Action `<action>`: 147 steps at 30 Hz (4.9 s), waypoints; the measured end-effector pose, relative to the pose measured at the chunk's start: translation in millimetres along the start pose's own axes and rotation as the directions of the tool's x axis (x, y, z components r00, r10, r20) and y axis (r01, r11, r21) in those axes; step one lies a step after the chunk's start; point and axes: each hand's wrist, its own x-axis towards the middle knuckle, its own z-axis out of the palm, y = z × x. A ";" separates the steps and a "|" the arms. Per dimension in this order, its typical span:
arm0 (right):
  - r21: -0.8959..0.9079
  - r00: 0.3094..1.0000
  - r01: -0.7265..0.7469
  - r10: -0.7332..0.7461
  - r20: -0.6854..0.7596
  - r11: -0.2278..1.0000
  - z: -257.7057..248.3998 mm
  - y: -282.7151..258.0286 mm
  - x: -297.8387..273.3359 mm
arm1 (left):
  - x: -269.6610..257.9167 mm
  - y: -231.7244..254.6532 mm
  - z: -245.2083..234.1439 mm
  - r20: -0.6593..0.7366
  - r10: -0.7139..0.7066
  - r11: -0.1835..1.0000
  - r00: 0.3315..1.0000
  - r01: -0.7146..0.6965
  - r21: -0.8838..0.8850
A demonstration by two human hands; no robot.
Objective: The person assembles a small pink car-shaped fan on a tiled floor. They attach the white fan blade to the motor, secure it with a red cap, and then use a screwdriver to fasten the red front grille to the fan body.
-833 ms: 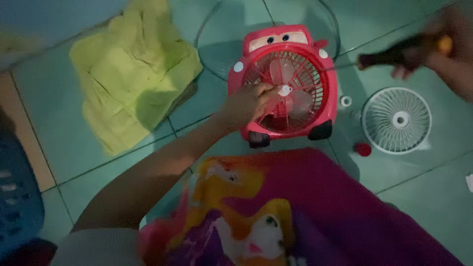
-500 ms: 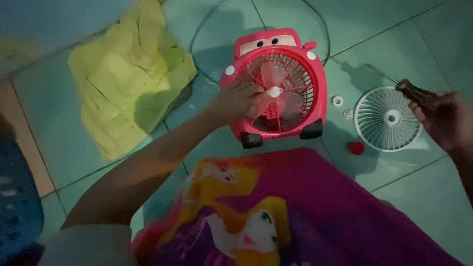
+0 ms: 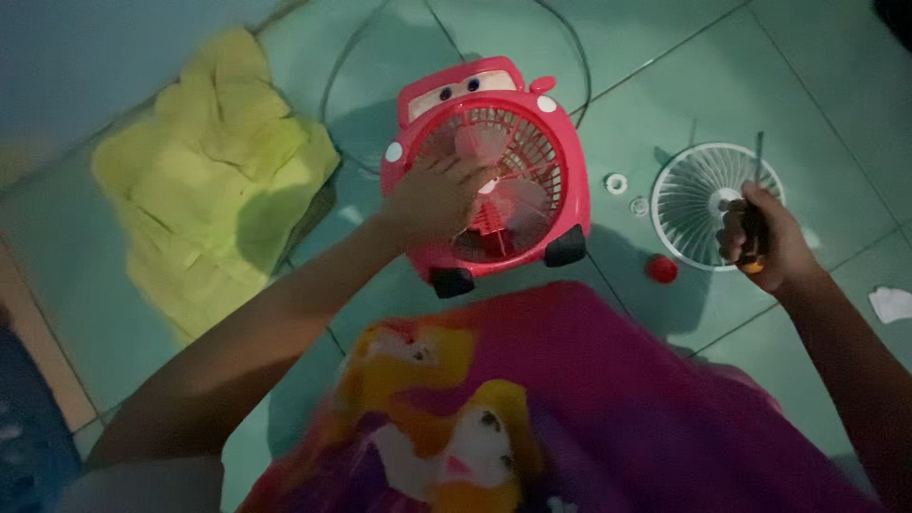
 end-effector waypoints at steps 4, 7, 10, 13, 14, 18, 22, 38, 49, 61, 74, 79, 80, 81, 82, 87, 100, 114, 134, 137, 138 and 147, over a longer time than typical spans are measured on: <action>-0.275 0.986 -0.131 0.098 -0.132 0.952 8.9 -6.0 -3.4 | 0.5 -2.9 2.2 0.088 -0.022 0.989 0.996 0.035 -0.146; -0.479 0.958 -0.255 0.151 -0.246 0.840 8.3 -5.0 -2.5 | 3.5 -6.4 5.1 0.082 0.009 0.980 0.997 0.007 -0.200; -0.539 0.934 -0.298 0.123 -0.336 0.788 0.9 3.7 -1.7 | 7.0 -9.6 8.1 0.092 0.054 0.985 0.994 -0.039 -0.168; -0.625 0.929 -0.194 -0.064 -0.365 0.756 -11.0 17.6 -0.5 | 8.1 -9.2 8.9 0.165 0.037 0.996 0.986 -0.024 -0.083; -0.669 0.921 -0.142 -0.150 -0.359 0.730 -15.9 24.3 -1.3 | 6.6 -6.9 8.2 0.200 0.017 0.999 0.980 -0.008 -0.047; -0.571 0.834 -0.071 -0.265 -0.484 0.818 -48.8 52.3 -11.9 | 1.5 -3.5 -0.1 0.065 -0.007 0.986 0.998 0.018 -0.166; -0.709 0.779 -0.146 -0.362 -0.512 0.690 -90.0 83.6 -26.1 | 3.4 -4.5 -10.6 -0.061 0.093 0.982 0.994 -0.101 -0.157; -0.904 0.737 -0.151 -0.563 -0.373 0.401 -62.8 102.7 -40.2 | 23.4 -14.7 -14.6 0.018 0.131 0.990 0.991 -0.130 -0.051; -0.995 0.954 -0.088 -0.293 -0.069 -0.052 -23.8 63.0 11.4 | 21.7 -8.3 -30.0 0.258 -0.185 0.982 0.948 0.171 0.075; -0.954 0.982 -0.076 -0.190 -0.020 -0.292 -4.3 27.0 32.6 | -13.4 -47.3 36.3 0.253 -0.011 0.997 0.967 -0.008 0.076; -0.935 0.773 0.164 -0.547 0.320 -0.315 22.4 -50.4 47.8 | -29.4 -61.1 54.8 0.317 0.001 0.984 0.948 0.056 -0.171; -0.800 0.630 0.410 -0.498 0.596 -0.439 93.2 -109.2 54.3 | -30.0 -52.3 10.5 0.120 -0.153 0.914 0.981 0.187 -0.360; -0.758 0.592 0.471 -0.475 0.651 -0.452 110.6 -117.1 51.3 | -29.2 -50.5 4.6 0.014 -0.120 0.902 0.993 0.115 -0.417; -0.737 0.583 0.499 -0.452 0.675 -0.456 129.3 -120.2 46.8 | -27.3 -51.7 -0.9 0.047 -0.065 0.940 0.997 0.077 -0.332; -0.714 0.573 0.529 -0.428 0.699 -0.459 150.0 -121.6 43.4 | -24.6 -54.3 -5.8 0.084 -0.015 0.969 0.996 0.036 -0.246; -0.592 0.587 0.624 -0.194 0.786 -0.510 238.4 -113.3 15.0 | -33.6 -55.9 -19.9 0.052 -0.312 0.862 0.948 0.306 -0.404; -0.498 0.588 0.757 0.108 0.802 -0.423 312.2 -89.2 -18.2 | -40.9 -51.3 -37.4 -0.156 -0.294 0.858 0.943 0.189 -0.478; -0.432 0.492 0.781 0.017 0.871 -0.452 291.9 -79.4 -16.3 | -11.0 -50.9 -21.1 0.236 -0.259 0.942 0.937 0.299 -0.151; -0.721 0.614 0.627 -0.383 0.690 -0.295 196.0 -76.6 36.2 | -19.3 0.6 0.6 0.053 -0.069 0.979 0.996 0.078 -0.187; -0.851 0.751 0.522 -0.440 0.493 -0.062 144.8 -71.0 71.4 | -21.7 -1.5 0.1 0.006 -0.019 0.976 1.000 0.020 -0.218; -0.860 0.770 0.510 -0.449 0.452 0.009 129.4 -65.7 79.8 | -21.9 -1.2 -0.3 0.023 -0.028 0.975 0.999 0.032 -0.221; -0.899 0.886 0.313 -0.247 0.393 -0.307 90.3 -0.4 100.6 | -24.1 4.6 2.4 0.045 -0.088 0.971 0.995 0.096 -0.219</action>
